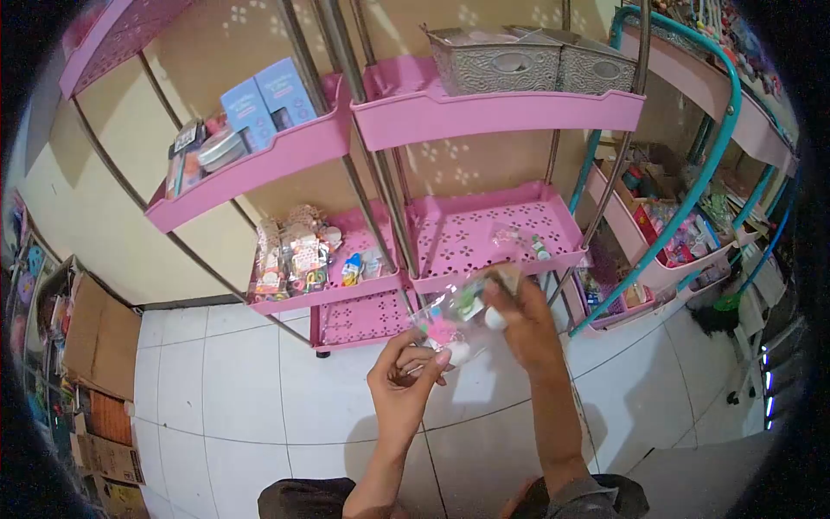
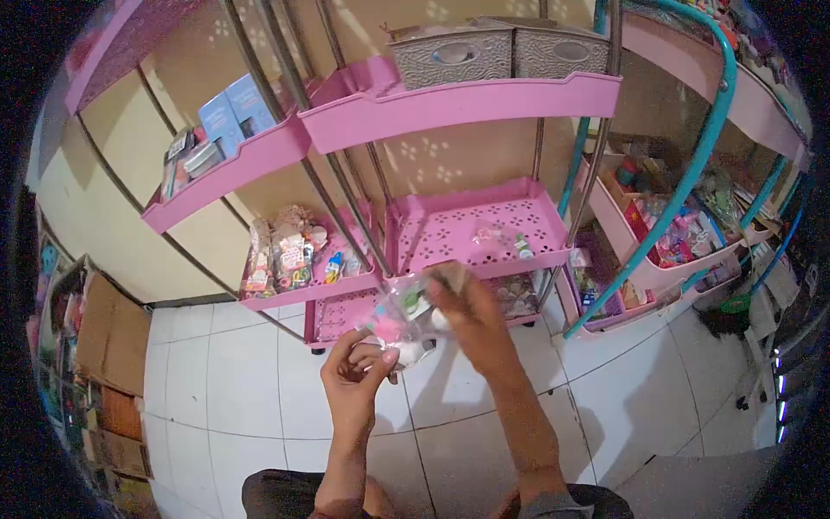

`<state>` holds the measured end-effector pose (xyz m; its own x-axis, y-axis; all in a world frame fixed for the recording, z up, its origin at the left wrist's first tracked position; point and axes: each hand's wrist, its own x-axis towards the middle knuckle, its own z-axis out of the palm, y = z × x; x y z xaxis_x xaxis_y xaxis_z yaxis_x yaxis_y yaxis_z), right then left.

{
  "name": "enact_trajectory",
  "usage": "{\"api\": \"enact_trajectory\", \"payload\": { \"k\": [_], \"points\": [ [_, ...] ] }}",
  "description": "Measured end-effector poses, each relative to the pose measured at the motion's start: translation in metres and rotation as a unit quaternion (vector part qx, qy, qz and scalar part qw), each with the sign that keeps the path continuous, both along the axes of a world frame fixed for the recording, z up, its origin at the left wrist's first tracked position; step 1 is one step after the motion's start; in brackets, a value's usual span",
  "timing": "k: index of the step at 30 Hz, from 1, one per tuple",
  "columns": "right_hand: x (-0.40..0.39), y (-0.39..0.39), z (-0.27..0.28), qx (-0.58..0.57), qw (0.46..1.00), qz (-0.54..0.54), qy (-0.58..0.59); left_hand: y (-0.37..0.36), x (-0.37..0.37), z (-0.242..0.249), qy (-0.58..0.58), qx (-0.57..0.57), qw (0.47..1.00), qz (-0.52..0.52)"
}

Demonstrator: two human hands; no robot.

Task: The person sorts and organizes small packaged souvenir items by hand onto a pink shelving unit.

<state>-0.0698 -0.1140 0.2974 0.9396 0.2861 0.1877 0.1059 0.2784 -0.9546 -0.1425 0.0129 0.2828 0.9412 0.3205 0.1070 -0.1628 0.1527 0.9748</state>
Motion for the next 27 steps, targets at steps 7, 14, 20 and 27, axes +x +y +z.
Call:
{"api": "enact_trajectory", "payload": {
  "k": [7,14,20,27],
  "points": [
    [-0.007,-0.041,-0.025,0.098,0.977,-0.185,0.041,0.002,-0.011,-0.015,0.018,-0.032,0.999,-0.006],
    [-0.02,-0.035,-0.084,0.175,0.959,-0.215,0.062,-0.031,0.003,-0.056,0.034,-0.091,0.995,0.019],
    [-0.019,-0.008,-0.101,0.356,0.896,-0.175,0.201,-0.067,0.015,-0.069,0.037,-0.095,0.995,0.005],
    [-0.016,-0.017,-0.103,0.323,0.918,-0.186,0.137,-0.067,0.021,-0.06,0.058,-0.104,0.99,-0.078]
  ]
}}
